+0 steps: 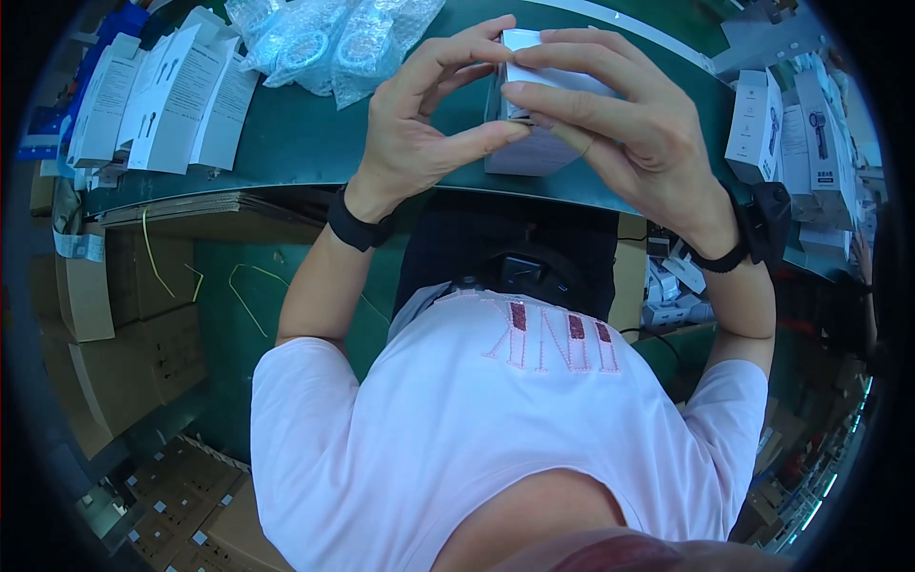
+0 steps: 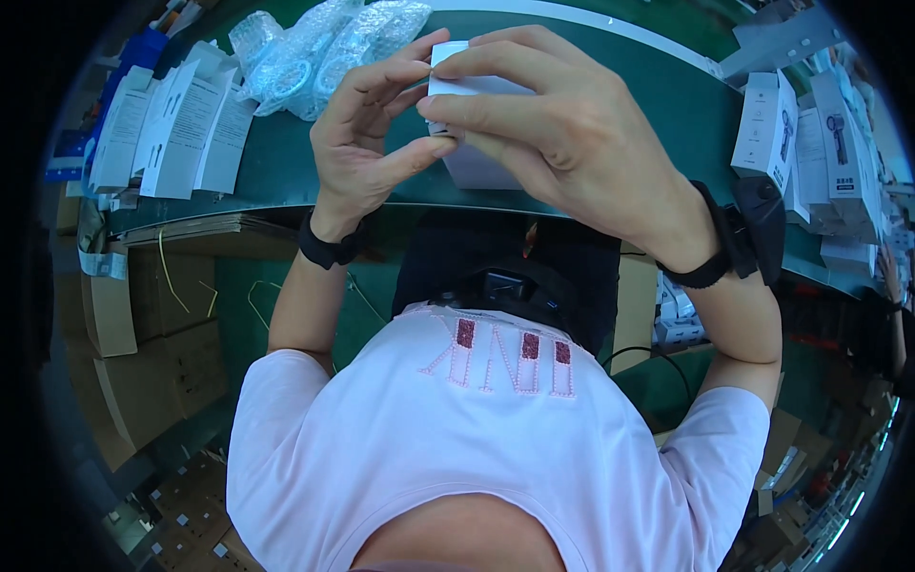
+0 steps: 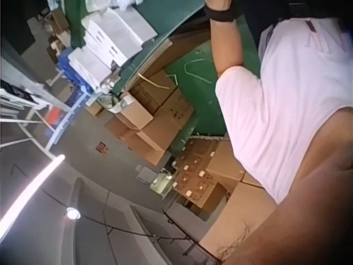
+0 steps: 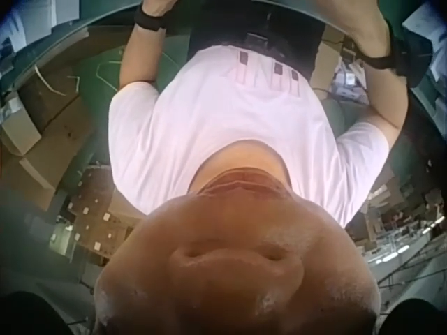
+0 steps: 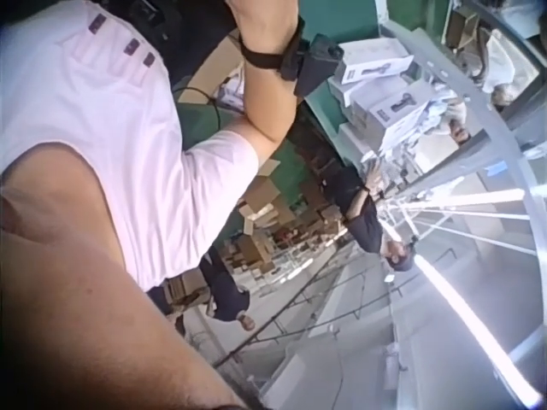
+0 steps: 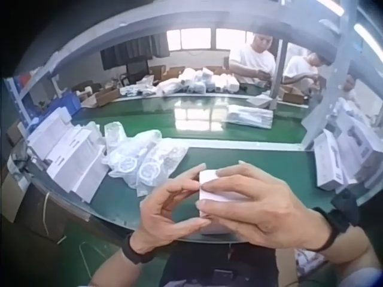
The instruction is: Packaging infrared thermometers into individual boxes with bubble wrap and manuals on an assembly line.
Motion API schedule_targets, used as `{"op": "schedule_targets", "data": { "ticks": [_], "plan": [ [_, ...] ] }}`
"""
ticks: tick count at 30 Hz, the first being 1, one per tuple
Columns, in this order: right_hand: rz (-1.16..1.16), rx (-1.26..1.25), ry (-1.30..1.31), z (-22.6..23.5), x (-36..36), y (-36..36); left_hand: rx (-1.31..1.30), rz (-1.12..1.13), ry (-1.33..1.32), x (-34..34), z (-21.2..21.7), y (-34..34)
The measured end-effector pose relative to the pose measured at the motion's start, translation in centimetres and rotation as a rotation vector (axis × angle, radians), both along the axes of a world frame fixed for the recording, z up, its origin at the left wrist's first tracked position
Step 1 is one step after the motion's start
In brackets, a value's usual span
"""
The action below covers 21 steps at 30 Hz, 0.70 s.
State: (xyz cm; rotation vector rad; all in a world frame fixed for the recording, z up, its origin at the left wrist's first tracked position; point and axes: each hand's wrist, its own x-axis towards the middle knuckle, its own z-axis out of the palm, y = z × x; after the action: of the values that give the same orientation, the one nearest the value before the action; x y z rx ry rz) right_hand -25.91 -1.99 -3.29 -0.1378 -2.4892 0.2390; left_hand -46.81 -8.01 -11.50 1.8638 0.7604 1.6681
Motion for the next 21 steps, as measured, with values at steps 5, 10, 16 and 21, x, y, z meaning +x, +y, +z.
{"op": "schedule_targets", "data": {
  "ticks": [5, 10, 16, 21],
  "plan": [
    [-0.019, 0.107, -0.143, 0.9, -0.4, 0.1, -0.027, -0.005, -0.045, -0.3, 0.3, 0.3],
    [-0.064, 0.116, -0.405, 1.6, 0.9, -1.5, -0.022, -0.043, -0.100, -0.3, 0.8, 0.3],
    [-0.080, 0.129, -0.224, -1.5, 1.6, -1.3, -0.263, 0.002, 0.115, -0.5, 1.9, -1.2],
    [-0.261, -0.072, 0.031, -0.6, 2.6, -0.1, -0.355, 0.118, 0.560, -1.5, 7.7, -2.4]
  ]
}}
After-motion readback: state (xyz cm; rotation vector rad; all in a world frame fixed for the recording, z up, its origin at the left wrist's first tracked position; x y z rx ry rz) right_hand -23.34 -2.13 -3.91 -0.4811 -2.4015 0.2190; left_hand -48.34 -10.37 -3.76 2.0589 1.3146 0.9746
